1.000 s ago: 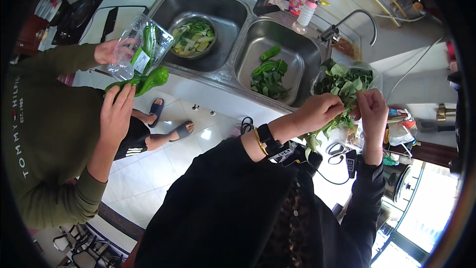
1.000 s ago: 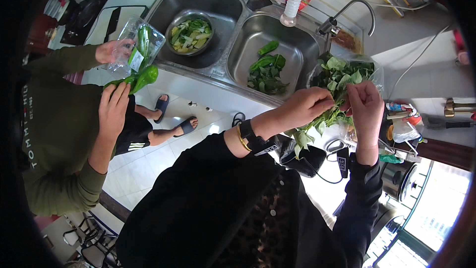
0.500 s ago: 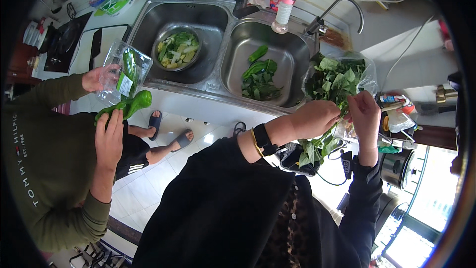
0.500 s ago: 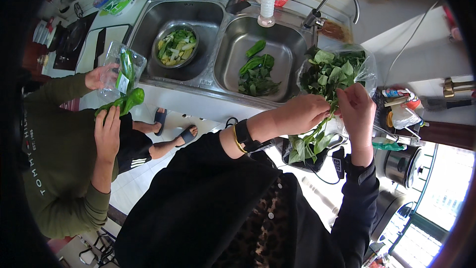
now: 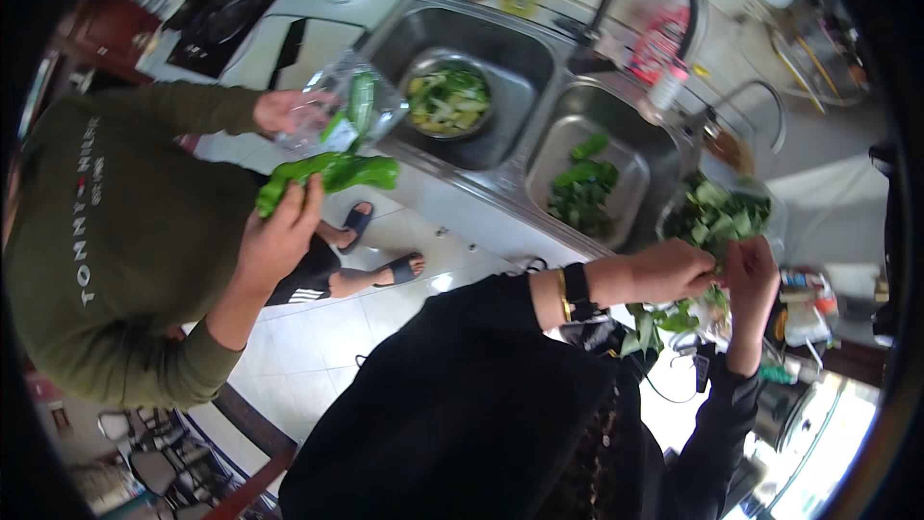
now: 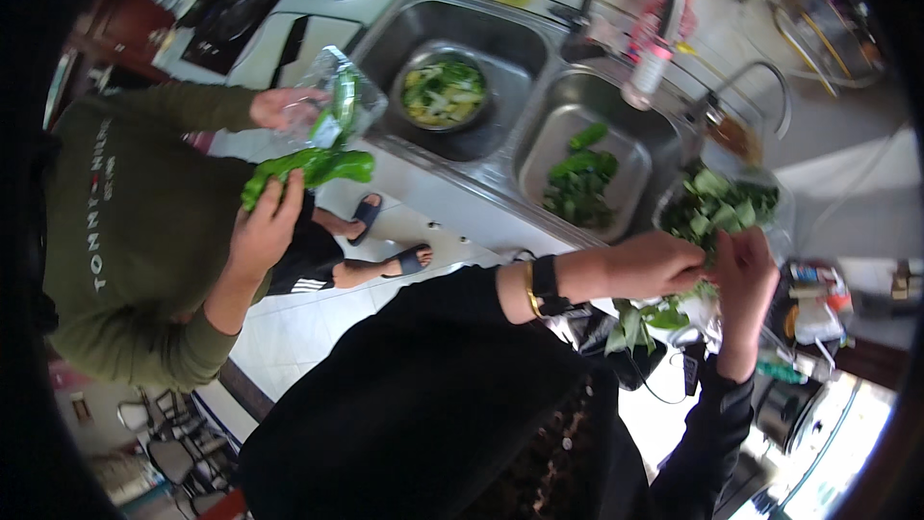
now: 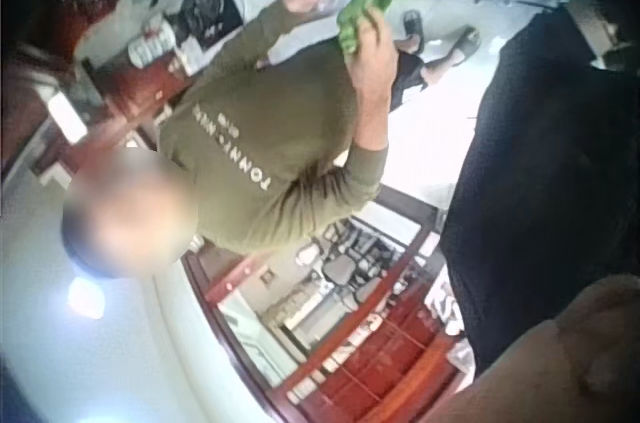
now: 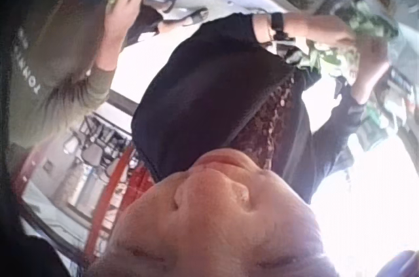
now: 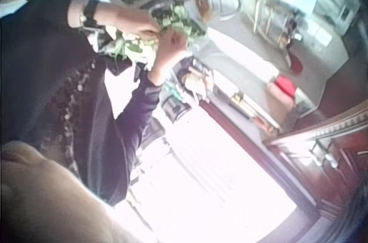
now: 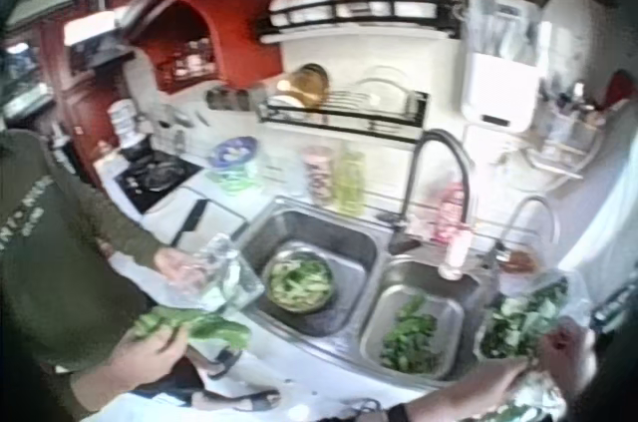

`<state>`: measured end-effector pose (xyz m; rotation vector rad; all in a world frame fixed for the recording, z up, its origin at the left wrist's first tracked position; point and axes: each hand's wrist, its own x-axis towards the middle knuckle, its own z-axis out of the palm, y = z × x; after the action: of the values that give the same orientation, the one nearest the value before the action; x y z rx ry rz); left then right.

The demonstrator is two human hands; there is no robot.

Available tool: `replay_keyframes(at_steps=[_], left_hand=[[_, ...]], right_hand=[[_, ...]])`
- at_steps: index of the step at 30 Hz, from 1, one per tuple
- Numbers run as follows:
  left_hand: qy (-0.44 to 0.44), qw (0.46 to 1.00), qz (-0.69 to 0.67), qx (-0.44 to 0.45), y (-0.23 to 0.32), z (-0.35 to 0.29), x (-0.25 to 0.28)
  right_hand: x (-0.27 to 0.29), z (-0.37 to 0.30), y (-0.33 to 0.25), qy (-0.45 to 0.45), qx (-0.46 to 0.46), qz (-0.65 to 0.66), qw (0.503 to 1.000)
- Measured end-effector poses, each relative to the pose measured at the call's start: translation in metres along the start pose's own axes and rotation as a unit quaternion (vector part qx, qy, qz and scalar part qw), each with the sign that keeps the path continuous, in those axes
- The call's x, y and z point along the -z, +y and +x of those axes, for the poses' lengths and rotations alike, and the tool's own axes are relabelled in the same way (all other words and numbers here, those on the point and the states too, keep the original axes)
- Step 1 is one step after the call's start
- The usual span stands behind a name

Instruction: The person retrieves leafy greens from the refrigerator, places them on the counter, and uses scissors to trim the stems. They then separate the leaves by hand and place them into the sink.

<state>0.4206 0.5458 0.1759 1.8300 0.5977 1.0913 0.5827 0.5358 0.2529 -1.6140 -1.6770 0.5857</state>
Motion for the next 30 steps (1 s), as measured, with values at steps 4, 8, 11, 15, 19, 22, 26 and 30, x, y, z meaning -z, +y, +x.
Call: replay_keyframes(at_steps=[4, 8, 11, 15, 19, 22, 26, 30], left_hand=[[0.010, 1.000, -0.028, 0.006, -0.002, -0.002, 0.012], [0.043, 0.998, 0.027, 0.030, -0.007, -0.003, 0.016], [0.050, 0.997, 0.020, 0.061, -0.012, -0.003, 0.018], [0.082, 0.995, 0.035, 0.051, -0.015, -0.001, 0.024], [0.065, 0.967, -0.161, 0.184, -0.028, 0.011, 0.032], [0.044, 0.893, -0.362, 0.263, -0.045, 0.018, 0.033], [0.091, 0.900, -0.283, 0.318, -0.106, 0.015, 0.069], [0.096, 0.902, -0.117, 0.403, -0.217, 0.007, 0.110]], right_hand=[[-0.008, 0.011, -0.004, -0.014, -0.004, 0.002, 1.000], [-0.016, 0.013, -0.013, -0.011, -0.033, -0.069, 0.997], [-0.023, 0.013, -0.018, -0.040, -0.036, 0.066, 0.996], [-0.027, 0.016, -0.023, -0.022, -0.017, 0.019, 0.999], [-0.034, 0.017, -0.012, 0.016, -0.058, 0.111, 0.992], [-0.033, 0.011, 0.009, 0.045, -0.060, 0.203, 0.976], [-0.002, 0.008, 0.046, 0.106, -0.082, 0.276, 0.952], [0.036, -0.018, 0.077, 0.108, -0.137, 0.336, 0.925]])
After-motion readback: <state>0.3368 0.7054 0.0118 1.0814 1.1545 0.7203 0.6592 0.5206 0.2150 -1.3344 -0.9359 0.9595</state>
